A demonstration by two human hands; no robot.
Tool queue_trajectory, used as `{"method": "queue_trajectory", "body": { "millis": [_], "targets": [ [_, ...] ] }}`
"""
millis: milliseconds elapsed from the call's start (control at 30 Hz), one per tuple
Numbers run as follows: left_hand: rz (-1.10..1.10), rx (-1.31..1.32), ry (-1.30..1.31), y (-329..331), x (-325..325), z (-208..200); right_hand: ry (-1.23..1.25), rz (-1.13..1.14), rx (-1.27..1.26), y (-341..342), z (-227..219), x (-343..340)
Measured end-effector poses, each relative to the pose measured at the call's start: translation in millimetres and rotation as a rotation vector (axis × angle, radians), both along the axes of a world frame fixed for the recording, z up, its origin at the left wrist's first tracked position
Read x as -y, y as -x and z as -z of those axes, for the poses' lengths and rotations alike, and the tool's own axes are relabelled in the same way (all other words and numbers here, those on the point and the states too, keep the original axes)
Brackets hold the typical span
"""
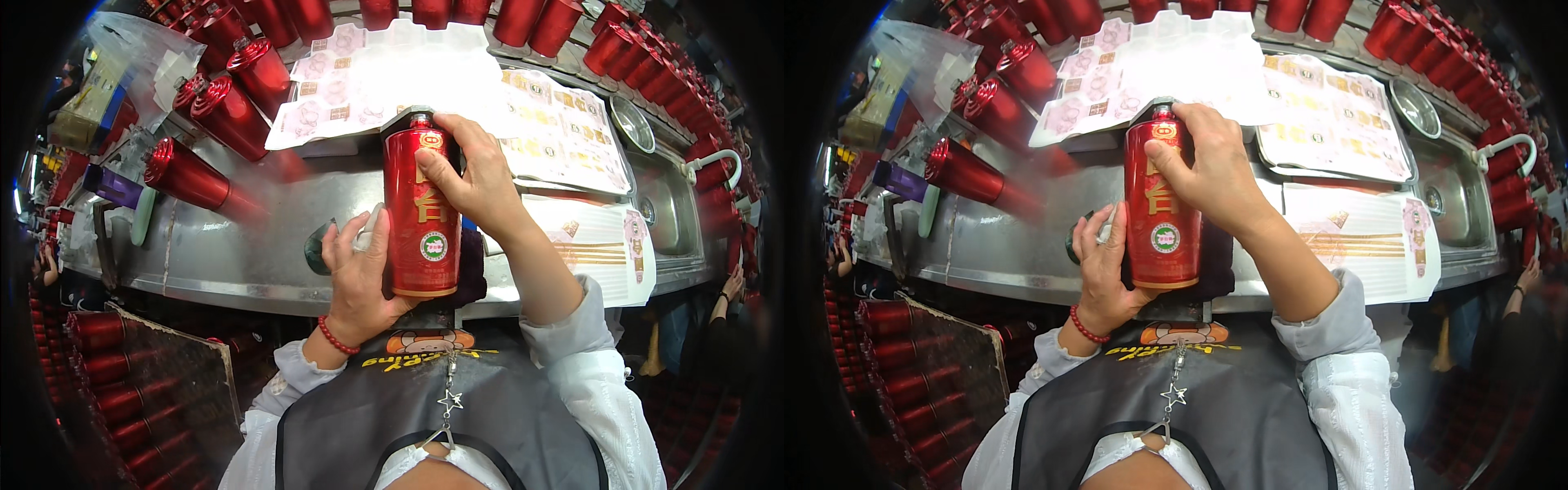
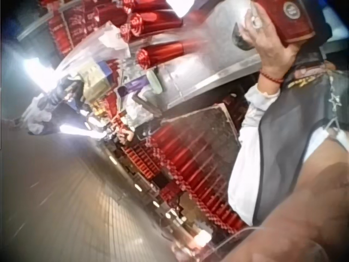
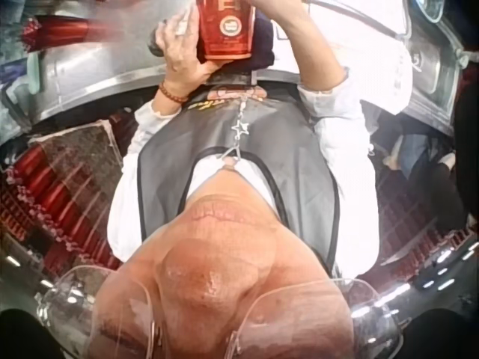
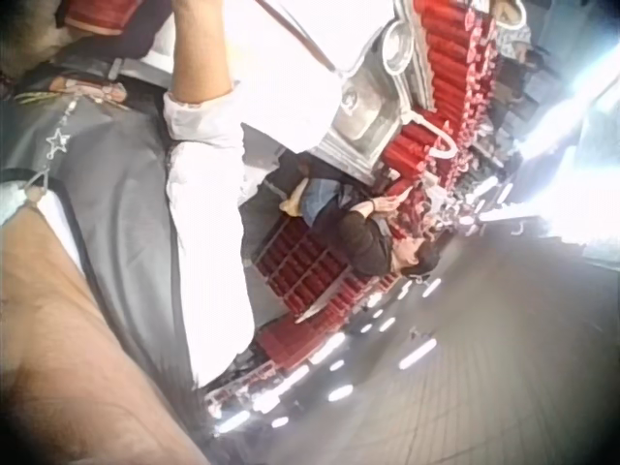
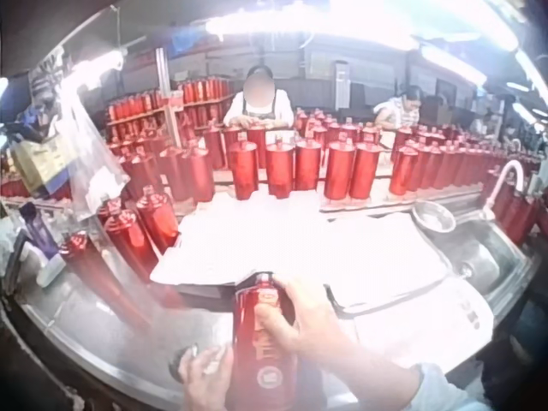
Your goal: The person applies a gold strip to the bottom edge of a red can, then affixes a red label to the body and a green circular sticker to the top. They smooth each label with a green cloth and place the finished can on a rack before repeating the process with another can.
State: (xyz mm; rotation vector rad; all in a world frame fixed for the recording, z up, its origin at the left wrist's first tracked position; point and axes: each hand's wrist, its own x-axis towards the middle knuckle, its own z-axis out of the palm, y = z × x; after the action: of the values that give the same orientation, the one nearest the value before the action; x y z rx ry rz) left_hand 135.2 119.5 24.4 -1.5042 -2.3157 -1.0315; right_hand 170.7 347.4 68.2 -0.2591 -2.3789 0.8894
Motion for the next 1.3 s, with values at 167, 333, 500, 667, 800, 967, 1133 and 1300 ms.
{"method": "queue_trajectory", "body": {
  "millis": [167, 333, 500, 667, 800, 967, 1133, 1300],
  "targets": [
    [0.006, 0.017, -0.02, 0.1, 0.2, 3.6, 0.245, -0.13, -0.008, -1.0, 3.8, -8.4],
    [0.025, 0.001, -0.022, 1.9, -0.5, 5.4, 0.172, -0.063, 0.107, -0.4, -4.1, -3.3],
    [0.027, -0.009, -0.019, 3.9, 0.5, 6.2, 0.337, -0.188, 0.083, -2.6, -2.2, -13.1],
    [0.024, 0.006, -0.022, 4.4, 0.3, 8.7, 0.215, -0.108, 0.151, -3.9, -7.9, -5.0],
    [0.033, 0.007, -0.034, 4.8, 0.0, 9.5, 0.322, -0.187, 0.141, -5.9, -2.6, -13.5],
    [0.028, -0.02, -0.056, 6.3, -1.5, 14.8, 0.409, -0.232, 0.117, -7.3, 1.1, -16.5],
    [0.035, -0.017, -0.054, 7.1, -1.7, 14.4, 0.462, -0.222, 0.123, -7.1, 5.1, -16.9],
    [0.049, -0.003, -0.069, 8.2, -0.8, 17.5, 0.416, -0.248, 0.117, -10.0, 1.2, -14.9]
  ]
}}
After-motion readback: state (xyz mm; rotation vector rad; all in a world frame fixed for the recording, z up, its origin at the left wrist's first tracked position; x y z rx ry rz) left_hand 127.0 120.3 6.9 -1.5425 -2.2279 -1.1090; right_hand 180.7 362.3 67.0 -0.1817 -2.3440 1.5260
